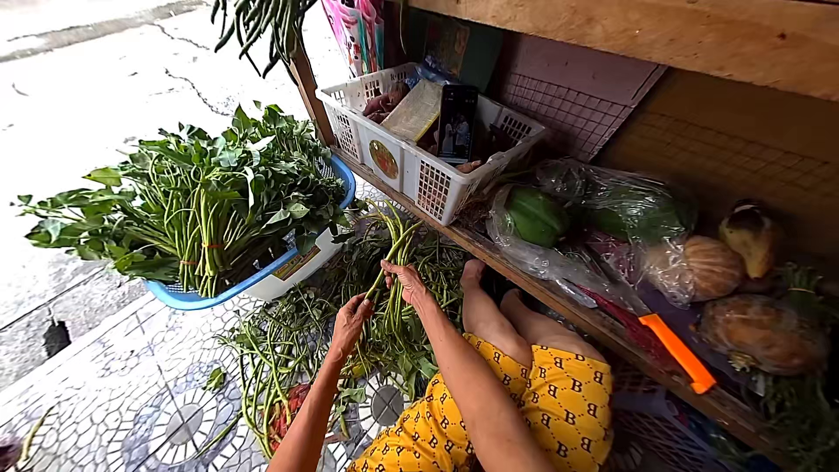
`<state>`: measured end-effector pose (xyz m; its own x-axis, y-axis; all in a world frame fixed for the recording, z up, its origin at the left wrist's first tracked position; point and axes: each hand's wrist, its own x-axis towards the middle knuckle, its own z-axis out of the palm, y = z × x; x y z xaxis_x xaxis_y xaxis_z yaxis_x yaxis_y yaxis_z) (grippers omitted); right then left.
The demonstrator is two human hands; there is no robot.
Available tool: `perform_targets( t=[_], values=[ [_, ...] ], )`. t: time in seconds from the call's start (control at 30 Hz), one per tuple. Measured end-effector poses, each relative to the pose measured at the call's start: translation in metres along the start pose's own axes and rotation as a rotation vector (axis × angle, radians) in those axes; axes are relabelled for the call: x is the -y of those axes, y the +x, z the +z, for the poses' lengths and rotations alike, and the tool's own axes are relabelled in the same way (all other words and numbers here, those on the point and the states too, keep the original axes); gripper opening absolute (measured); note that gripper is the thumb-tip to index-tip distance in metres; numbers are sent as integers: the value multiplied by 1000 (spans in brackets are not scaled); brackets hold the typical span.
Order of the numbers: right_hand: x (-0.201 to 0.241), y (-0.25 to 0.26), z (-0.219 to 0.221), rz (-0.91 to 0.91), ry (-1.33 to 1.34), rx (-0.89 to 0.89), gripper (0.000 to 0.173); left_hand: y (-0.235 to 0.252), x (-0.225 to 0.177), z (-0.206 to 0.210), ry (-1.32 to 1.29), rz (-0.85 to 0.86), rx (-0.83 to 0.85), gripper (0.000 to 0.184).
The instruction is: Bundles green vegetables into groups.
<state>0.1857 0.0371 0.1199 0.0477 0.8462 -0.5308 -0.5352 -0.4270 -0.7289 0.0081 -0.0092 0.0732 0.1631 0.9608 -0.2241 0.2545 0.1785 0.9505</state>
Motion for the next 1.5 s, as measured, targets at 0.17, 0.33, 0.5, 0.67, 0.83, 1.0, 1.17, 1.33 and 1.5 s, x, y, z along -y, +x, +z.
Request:
perform_targets(
  t=[0.17,0.33,0.5,0.67,0.83,1.0,1.17,1.33,1.5],
  values=[
    [3,1,-3,-47,-5,-20,20,10,-17,-11,21,85,-50,26],
    [-1,4,-8,-73,-48,-74,22,21,-39,-28,-3,158,-146,28],
    [1,1,-7,-60,-71,-99,22,25,-36,-34,-77,171,-203,25],
    [0,-1,-5,-61,-71,-83,20,15,-22,-25,-78,117,-188,24],
    [0,1,-6,-50,-71,-94,18,13,-15,-20,-78,115,-180,23],
    [0,1,-6,-51,-54,-96,19,13,-17,-21,-94,107,-179,23],
    [-1,0,-7,-46,-61,-93,18,15,-20,-20,-147,112,-205,23],
    [0,2,-8,-32,-61,-112,19,24,-33,-24,-161,146,-206,25],
    [0,2,-8,-28,-67,-119,19,36,-48,-25,-155,195,-203,24]
  ],
)
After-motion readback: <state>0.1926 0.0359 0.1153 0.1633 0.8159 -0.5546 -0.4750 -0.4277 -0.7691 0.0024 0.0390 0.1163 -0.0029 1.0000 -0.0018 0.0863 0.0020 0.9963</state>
